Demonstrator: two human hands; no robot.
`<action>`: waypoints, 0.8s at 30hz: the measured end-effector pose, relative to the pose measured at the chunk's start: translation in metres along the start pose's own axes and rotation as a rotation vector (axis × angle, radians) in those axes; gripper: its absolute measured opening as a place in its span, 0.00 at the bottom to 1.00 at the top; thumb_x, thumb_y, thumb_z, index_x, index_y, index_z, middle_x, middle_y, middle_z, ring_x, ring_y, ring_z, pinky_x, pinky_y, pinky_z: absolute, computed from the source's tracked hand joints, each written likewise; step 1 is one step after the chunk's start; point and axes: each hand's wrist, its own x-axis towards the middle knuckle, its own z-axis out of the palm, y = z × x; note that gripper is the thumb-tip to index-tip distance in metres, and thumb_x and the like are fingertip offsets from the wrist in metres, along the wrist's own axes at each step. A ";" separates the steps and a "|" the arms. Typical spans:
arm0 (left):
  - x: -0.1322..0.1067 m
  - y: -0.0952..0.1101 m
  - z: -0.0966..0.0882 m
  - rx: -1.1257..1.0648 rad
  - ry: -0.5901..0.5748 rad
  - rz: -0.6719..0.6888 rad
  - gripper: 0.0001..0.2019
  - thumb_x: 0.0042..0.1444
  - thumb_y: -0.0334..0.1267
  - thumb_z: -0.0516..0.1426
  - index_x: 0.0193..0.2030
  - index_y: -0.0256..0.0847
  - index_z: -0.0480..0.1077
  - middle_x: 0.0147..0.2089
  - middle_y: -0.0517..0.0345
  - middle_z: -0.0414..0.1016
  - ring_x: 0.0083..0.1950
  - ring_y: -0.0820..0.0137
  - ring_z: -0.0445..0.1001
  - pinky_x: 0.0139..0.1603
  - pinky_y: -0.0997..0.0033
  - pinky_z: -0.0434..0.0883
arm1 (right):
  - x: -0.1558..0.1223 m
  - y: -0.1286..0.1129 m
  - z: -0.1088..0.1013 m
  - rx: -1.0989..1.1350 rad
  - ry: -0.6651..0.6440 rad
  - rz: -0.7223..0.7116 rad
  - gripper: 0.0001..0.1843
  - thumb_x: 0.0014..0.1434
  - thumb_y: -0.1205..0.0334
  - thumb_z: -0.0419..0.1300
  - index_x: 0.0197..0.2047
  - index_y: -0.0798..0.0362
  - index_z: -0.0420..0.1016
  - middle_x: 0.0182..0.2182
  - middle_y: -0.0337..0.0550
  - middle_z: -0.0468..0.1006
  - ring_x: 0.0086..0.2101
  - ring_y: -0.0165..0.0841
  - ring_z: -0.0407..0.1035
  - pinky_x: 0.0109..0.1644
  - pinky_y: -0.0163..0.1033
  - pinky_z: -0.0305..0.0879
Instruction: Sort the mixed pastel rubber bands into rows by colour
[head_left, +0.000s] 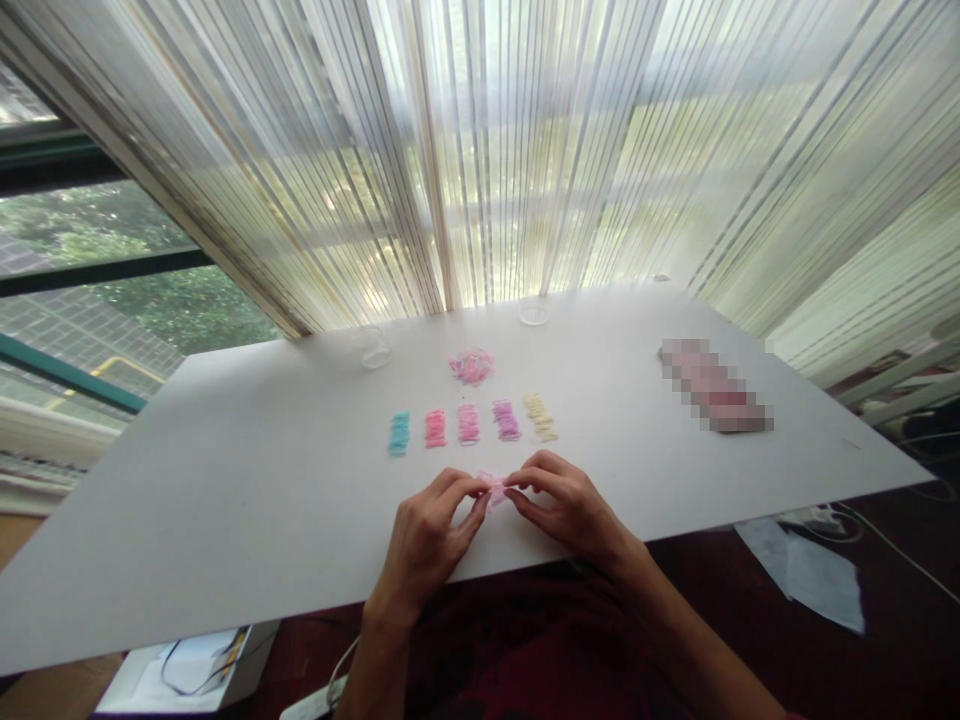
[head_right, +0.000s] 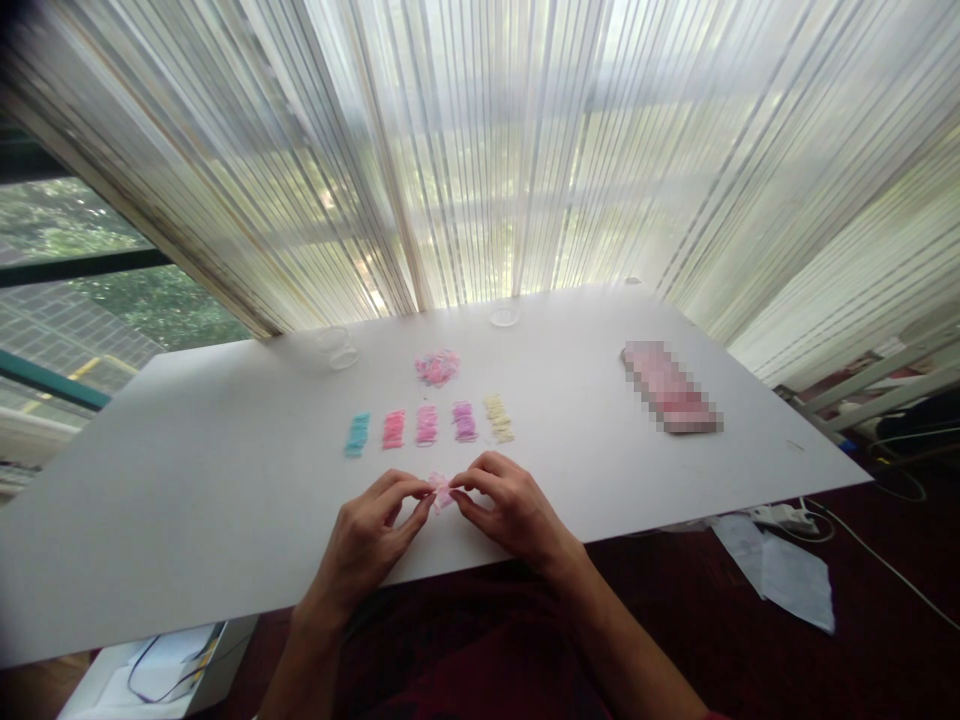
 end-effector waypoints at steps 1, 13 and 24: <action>0.000 0.000 0.000 -0.001 0.000 0.002 0.04 0.67 0.35 0.59 0.45 0.44 0.76 0.42 0.59 0.79 0.32 0.75 0.75 0.34 0.78 0.73 | 0.000 0.000 0.000 0.000 0.000 0.000 0.05 0.67 0.66 0.62 0.44 0.50 0.80 0.33 0.41 0.75 0.32 0.31 0.71 0.36 0.35 0.72; 0.002 0.001 0.005 -0.037 0.003 0.030 0.05 0.67 0.34 0.58 0.46 0.44 0.76 0.42 0.57 0.80 0.40 0.72 0.80 0.37 0.77 0.76 | -0.001 0.001 0.001 -0.001 0.001 0.000 0.05 0.67 0.65 0.62 0.43 0.49 0.80 0.33 0.41 0.75 0.31 0.31 0.72 0.35 0.35 0.73; 0.002 0.001 0.006 -0.046 -0.002 0.021 0.04 0.66 0.33 0.59 0.45 0.44 0.76 0.42 0.59 0.80 0.38 0.72 0.79 0.38 0.77 0.75 | 0.000 -0.001 -0.001 -0.009 -0.014 0.011 0.06 0.67 0.66 0.61 0.42 0.49 0.81 0.32 0.41 0.75 0.30 0.30 0.72 0.35 0.34 0.73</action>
